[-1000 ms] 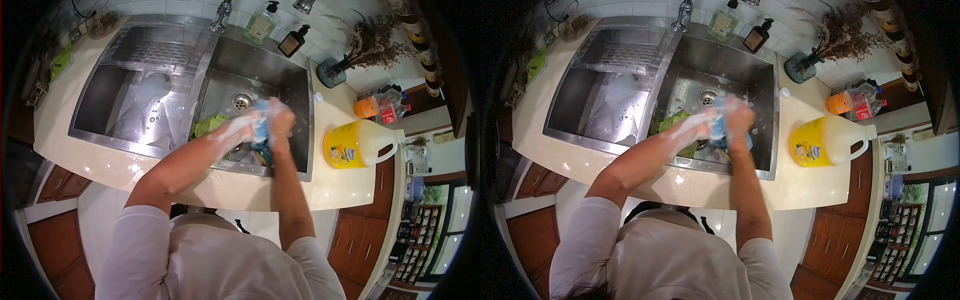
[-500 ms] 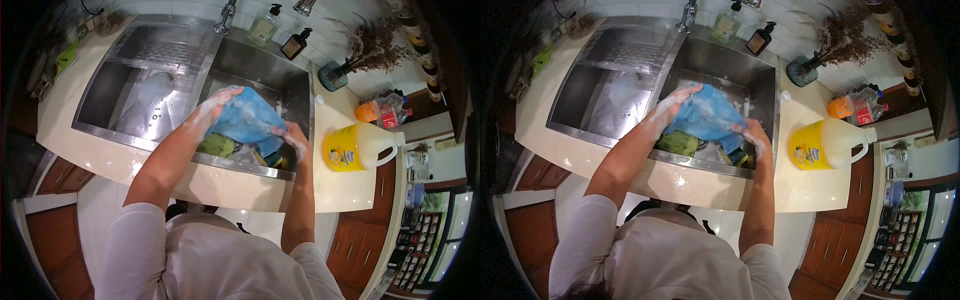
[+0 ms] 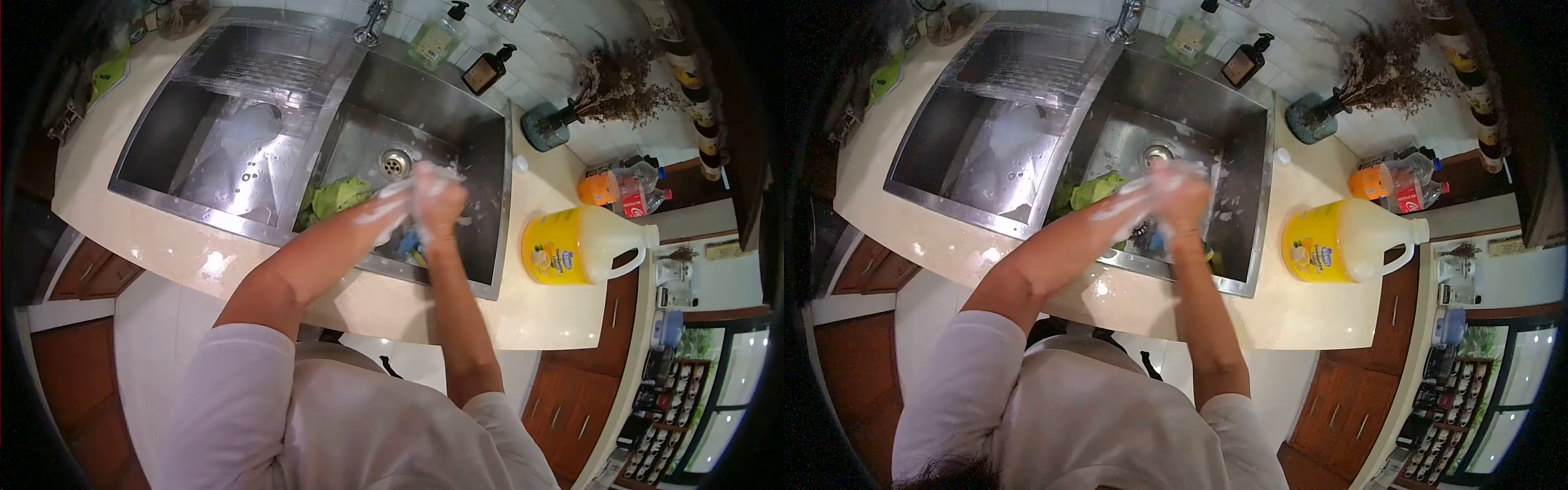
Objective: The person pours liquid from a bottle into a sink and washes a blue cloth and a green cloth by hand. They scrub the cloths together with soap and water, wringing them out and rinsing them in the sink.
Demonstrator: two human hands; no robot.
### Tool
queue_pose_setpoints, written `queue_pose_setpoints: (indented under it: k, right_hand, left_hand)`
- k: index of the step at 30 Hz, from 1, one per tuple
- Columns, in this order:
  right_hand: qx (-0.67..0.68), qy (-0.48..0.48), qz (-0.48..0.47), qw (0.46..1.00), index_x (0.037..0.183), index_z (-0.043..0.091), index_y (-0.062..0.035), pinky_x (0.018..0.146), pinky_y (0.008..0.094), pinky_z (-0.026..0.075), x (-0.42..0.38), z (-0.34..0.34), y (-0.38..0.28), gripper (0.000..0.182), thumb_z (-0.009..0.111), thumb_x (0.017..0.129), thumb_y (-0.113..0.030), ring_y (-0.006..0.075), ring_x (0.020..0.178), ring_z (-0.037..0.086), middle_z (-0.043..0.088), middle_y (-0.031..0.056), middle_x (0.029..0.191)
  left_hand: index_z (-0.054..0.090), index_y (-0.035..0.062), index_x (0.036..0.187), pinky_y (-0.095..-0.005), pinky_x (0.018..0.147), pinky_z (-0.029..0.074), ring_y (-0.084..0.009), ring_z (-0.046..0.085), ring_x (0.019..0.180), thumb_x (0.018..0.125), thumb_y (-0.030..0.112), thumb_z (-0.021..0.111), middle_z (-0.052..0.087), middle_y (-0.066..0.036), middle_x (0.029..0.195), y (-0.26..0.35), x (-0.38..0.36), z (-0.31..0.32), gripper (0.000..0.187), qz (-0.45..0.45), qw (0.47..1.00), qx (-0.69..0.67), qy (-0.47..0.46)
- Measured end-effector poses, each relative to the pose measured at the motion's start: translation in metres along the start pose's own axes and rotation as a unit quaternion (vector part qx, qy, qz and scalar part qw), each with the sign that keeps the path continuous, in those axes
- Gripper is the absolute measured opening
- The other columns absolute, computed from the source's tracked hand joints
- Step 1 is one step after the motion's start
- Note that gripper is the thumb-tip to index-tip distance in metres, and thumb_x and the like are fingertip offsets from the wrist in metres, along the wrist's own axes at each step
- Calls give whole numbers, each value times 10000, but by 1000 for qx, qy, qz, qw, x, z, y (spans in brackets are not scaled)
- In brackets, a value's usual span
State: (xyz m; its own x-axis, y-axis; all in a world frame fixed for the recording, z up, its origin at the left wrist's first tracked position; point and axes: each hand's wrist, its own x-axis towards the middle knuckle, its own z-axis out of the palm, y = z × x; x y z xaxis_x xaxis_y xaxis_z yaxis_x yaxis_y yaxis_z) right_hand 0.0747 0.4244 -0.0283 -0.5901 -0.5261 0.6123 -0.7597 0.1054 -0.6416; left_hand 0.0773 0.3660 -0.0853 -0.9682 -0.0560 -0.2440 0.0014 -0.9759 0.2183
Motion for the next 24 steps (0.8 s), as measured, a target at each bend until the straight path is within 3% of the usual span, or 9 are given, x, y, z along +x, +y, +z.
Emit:
queue_pose_setpoints:
  k: [1,3,7,9,11,14,16,21,24]
  right_hand:
    - [1,2,3,1000,569,600,-44,441,321,405,-2,4,4,295,598,800,-226,211,410,499,566,103,506]
    - [-14,38,-288,957,525,570,-50,424,319,382,4,8,7,345,577,818,-232,164,394,470,531,81,463]
    - [-91,8,92,992,518,540,-48,411,352,376,22,-23,84,348,562,817,-225,249,402,475,503,107,480]
    - [-68,-20,61,996,535,545,-34,433,355,391,15,-19,33,344,551,819,-229,289,447,487,522,119,530]
    - [-12,-34,-208,977,558,553,-27,460,353,404,3,-7,-20,337,559,817,-242,277,473,507,535,107,561]
    - [-44,-20,-194,980,608,557,-29,497,378,413,6,-6,19,284,589,795,-240,302,530,520,540,117,615]
    - [-264,9,-45,963,681,528,-28,519,404,432,16,-28,93,274,628,755,-273,332,560,551,552,159,651]
    - [37,-46,286,957,654,504,10,558,341,386,45,-78,80,480,492,852,-427,164,589,451,480,93,607]
    - [130,-100,260,952,720,571,7,596,308,393,46,-61,69,470,507,841,-443,134,648,459,526,56,666]
  left_hand:
    - [563,39,924,-338,815,484,-206,587,886,806,186,576,598,-102,943,0,-5,1,189,-1,1000,3,-2]
    - [562,40,918,-341,812,484,-209,589,876,810,189,572,599,-102,930,0,-17,11,184,-12,1000,12,24]
    - [558,42,907,-348,806,486,-214,593,856,818,194,563,601,-102,904,-6,-24,29,176,-13,994,20,102]
    - [557,44,901,-352,803,487,-217,595,846,822,197,559,603,-102,891,-6,-19,23,172,-7,996,11,88]
    - [555,45,895,-356,800,488,-219,596,836,826,200,555,604,-102,878,-4,-25,18,170,-9,998,10,68]
    - [552,46,887,-361,796,489,-223,599,821,833,204,548,606,-103,859,0,-37,24,166,-33,997,9,64]
    - [551,47,881,-364,793,490,-226,601,811,837,206,544,607,-103,846,25,-61,44,165,-54,998,-8,41]
    - [547,15,974,-408,829,472,-243,586,896,853,257,513,600,-133,955,93,-89,43,273,44,997,48,-31]
    - [578,-1,974,-365,804,494,-219,606,866,829,175,555,618,-118,952,75,-72,30,229,41,997,49,-32]
